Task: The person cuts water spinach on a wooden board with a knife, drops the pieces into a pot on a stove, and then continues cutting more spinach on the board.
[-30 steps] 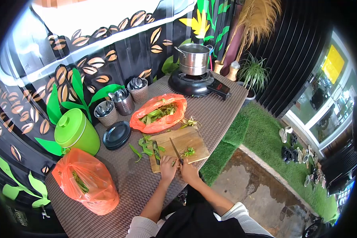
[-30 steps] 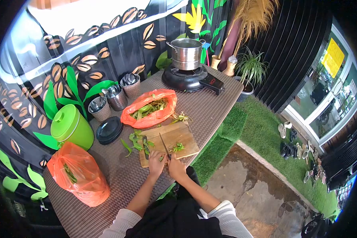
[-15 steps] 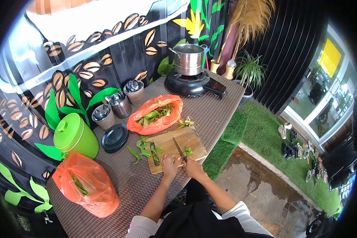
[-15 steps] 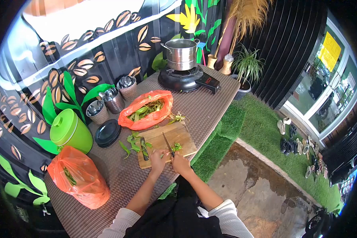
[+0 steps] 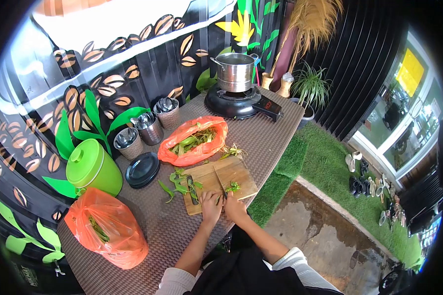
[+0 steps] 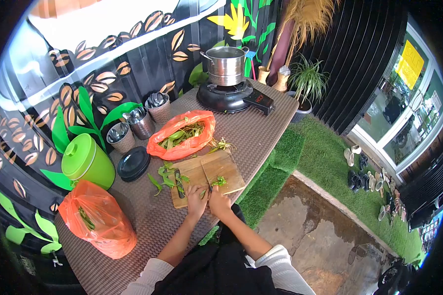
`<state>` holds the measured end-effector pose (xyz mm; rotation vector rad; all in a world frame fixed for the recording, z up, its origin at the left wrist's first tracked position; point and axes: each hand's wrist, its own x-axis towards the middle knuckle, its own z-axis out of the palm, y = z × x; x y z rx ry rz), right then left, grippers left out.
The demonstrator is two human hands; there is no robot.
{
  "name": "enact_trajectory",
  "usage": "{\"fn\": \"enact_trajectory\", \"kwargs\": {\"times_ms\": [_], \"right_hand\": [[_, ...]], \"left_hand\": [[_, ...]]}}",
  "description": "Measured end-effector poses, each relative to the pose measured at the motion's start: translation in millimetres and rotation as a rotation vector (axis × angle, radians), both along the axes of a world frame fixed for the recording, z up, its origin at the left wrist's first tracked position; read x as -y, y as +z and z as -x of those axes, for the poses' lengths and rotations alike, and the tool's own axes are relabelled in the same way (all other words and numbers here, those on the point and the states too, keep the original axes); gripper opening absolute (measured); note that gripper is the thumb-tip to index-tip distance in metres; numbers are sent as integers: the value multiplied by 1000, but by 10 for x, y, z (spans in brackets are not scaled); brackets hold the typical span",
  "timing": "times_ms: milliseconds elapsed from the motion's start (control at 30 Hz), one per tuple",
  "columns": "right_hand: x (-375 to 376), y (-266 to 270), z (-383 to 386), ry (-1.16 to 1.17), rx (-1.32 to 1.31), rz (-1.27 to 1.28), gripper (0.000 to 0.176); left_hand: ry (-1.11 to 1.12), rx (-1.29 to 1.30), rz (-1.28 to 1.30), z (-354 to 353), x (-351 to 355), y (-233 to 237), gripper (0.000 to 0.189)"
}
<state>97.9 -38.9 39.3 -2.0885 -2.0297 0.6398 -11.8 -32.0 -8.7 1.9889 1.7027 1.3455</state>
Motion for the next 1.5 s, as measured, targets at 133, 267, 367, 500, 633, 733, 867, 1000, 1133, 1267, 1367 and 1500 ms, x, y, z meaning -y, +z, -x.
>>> {"fn": "enact_trajectory", "kwargs": {"times_ms": [133,267,367,500,633,733,867,1000,1133,1267,1367,1500], "right_hand": [[-114,-16,-160,75,-94,-20,35],[107,-40,-58,-1,-27,-45,36],[59,-83,-19,0,-51,24,36],[-133,-73,-118,63,-90,40,38],[-66,26,-192,107,-124,37,40],[93,9,-40,8,-67,-29,41],[-18,-84,13,-34,-43,15,38],[-128,-1,-80,47,-76,52,37],[88,25,-47,14,-60,24,36],[49,54,22,-35,-66,100,39],[-133,10,-43,29,-92,45,40],[-32,5,-65,59,-98,13,40]], "left_hand": [[-2,53,15,-5,-8,35,10],[-1,81,43,3,-14,58,8],[-8,101,58,22,-62,-32,8],[-11,108,75,21,-55,3,7],[-45,76,20,33,11,78,10],[-47,132,37,53,-38,12,9],[-37,312,161,75,-53,-8,9],[-19,282,125,86,-59,-23,11],[-8,228,78,97,-23,18,12],[-19,201,47,101,-17,-19,11],[-28,185,57,100,0,-15,9],[-52,150,-10,108,39,48,10]]}}
